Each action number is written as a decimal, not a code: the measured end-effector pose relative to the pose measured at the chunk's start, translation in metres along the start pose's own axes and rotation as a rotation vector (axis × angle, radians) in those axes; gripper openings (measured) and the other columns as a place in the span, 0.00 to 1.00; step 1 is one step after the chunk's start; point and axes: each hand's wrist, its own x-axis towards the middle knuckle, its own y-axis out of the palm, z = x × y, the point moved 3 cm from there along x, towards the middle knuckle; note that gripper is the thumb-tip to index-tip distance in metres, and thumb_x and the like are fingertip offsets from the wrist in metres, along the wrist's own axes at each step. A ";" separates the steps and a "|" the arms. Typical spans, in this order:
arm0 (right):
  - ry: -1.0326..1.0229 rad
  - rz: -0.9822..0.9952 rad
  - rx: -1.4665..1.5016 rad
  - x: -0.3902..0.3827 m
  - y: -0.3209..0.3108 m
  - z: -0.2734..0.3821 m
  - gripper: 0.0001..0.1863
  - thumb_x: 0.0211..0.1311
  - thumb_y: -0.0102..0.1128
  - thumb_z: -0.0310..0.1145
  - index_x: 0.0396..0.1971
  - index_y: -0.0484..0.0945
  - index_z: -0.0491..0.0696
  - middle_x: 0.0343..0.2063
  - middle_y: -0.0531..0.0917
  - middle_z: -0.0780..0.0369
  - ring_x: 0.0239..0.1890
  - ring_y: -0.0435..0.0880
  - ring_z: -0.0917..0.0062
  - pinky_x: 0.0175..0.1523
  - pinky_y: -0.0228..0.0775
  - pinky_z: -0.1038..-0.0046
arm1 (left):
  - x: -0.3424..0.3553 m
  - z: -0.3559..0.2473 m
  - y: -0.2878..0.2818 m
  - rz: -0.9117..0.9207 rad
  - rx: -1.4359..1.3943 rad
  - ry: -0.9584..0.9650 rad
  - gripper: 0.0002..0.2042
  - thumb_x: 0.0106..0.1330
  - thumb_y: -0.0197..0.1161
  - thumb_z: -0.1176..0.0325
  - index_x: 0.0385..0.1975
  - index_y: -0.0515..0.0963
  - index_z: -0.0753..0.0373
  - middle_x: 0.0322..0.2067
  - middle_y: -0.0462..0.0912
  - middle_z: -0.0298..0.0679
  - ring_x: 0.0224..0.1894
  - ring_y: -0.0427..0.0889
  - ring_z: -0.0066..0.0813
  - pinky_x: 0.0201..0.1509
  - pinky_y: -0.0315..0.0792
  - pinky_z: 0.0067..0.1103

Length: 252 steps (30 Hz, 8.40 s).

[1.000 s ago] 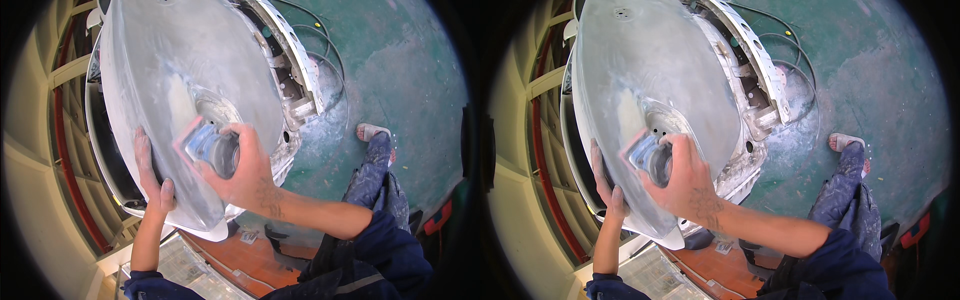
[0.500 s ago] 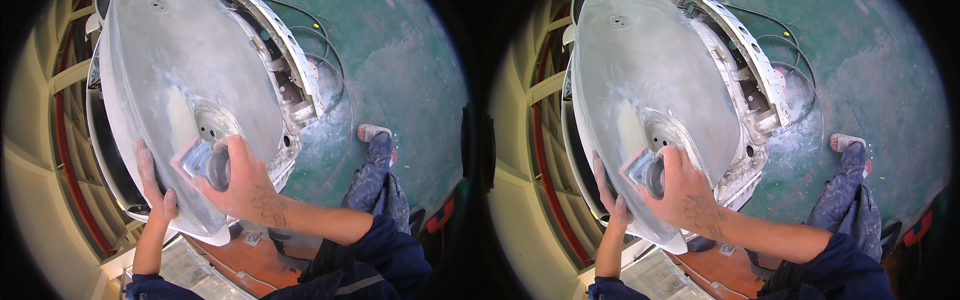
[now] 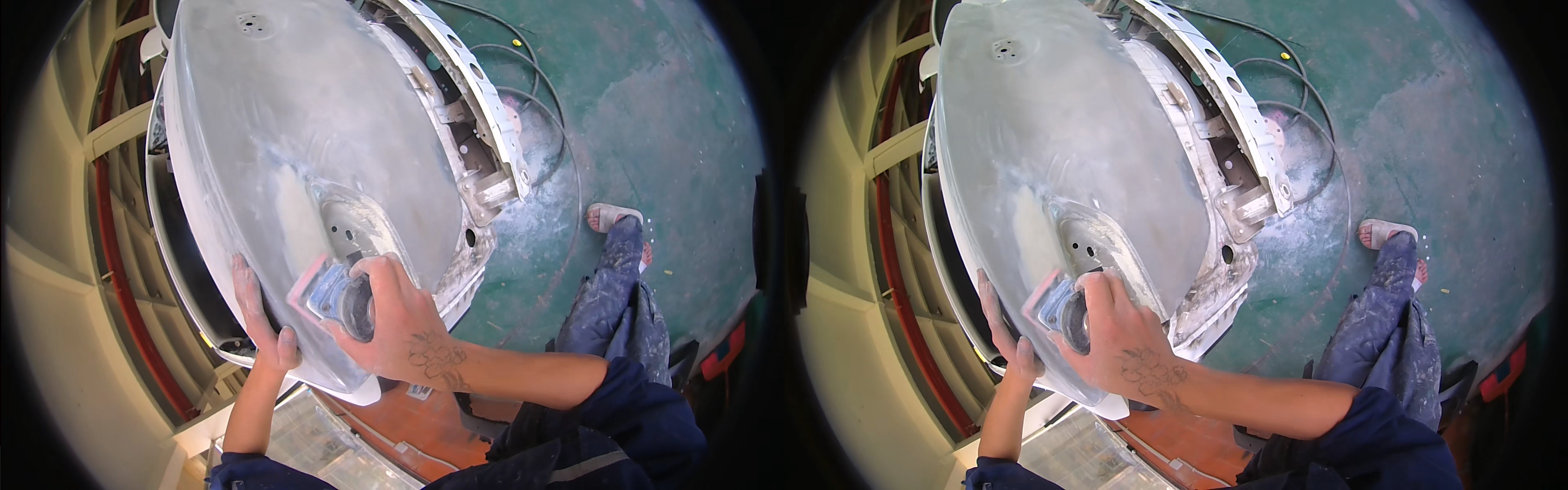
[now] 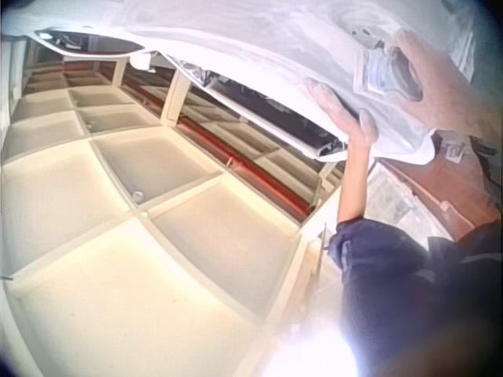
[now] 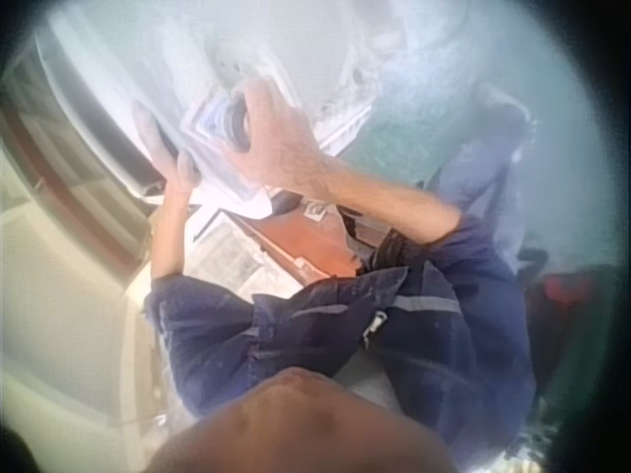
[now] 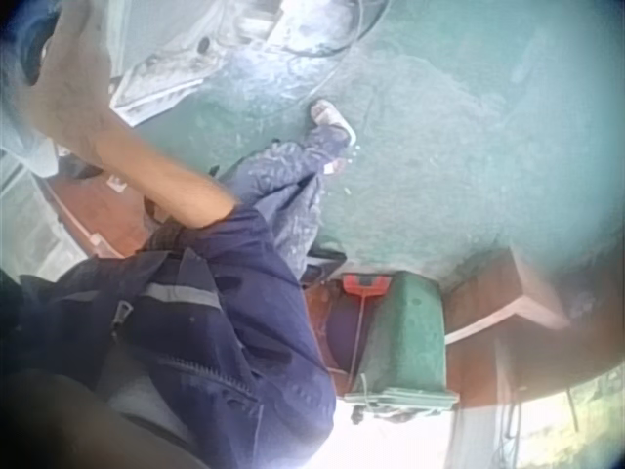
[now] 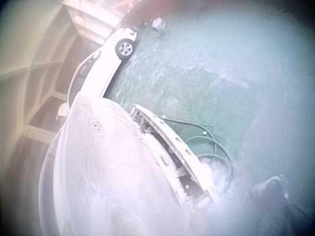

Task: The person uses an orbital sander to smooth the surface of a car hood, moving the tool across various sections. They periodically pause to wipe the surface with a cloth and inspect the finish before continuing to sand.

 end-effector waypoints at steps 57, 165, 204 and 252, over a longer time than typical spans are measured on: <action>0.162 0.131 0.085 0.058 -0.024 0.001 0.30 0.57 0.74 0.39 0.49 0.65 0.42 0.44 0.78 0.46 0.43 0.84 0.45 0.45 0.79 0.51 | -0.005 -0.004 -0.005 0.002 0.053 0.042 0.38 0.73 0.45 0.49 0.74 0.58 0.75 0.72 0.58 0.72 0.74 0.59 0.72 0.77 0.51 0.56; 0.081 -0.154 0.061 0.046 0.000 0.003 0.32 0.57 0.73 0.39 0.51 0.63 0.41 0.45 0.77 0.45 0.44 0.83 0.46 0.48 0.76 0.50 | 0.010 -0.006 0.002 -0.020 0.027 0.031 0.38 0.74 0.45 0.47 0.75 0.59 0.71 0.74 0.59 0.66 0.77 0.57 0.65 0.80 0.47 0.51; 0.096 -0.188 -0.003 0.074 -0.005 -0.001 0.32 0.55 0.76 0.44 0.48 0.69 0.38 0.38 0.84 0.47 0.42 0.86 0.52 0.48 0.77 0.57 | 0.011 -0.008 0.002 0.003 0.014 0.009 0.38 0.72 0.46 0.50 0.75 0.60 0.73 0.74 0.59 0.65 0.77 0.57 0.65 0.80 0.48 0.49; 0.336 0.172 0.078 -0.175 0.030 -0.062 0.34 0.55 0.78 0.44 0.54 0.69 0.45 0.46 0.78 0.53 0.43 0.85 0.55 0.47 0.78 0.57 | 0.017 -0.024 0.002 0.006 0.154 0.018 0.38 0.72 0.46 0.46 0.74 0.62 0.71 0.74 0.61 0.60 0.77 0.59 0.60 0.80 0.51 0.45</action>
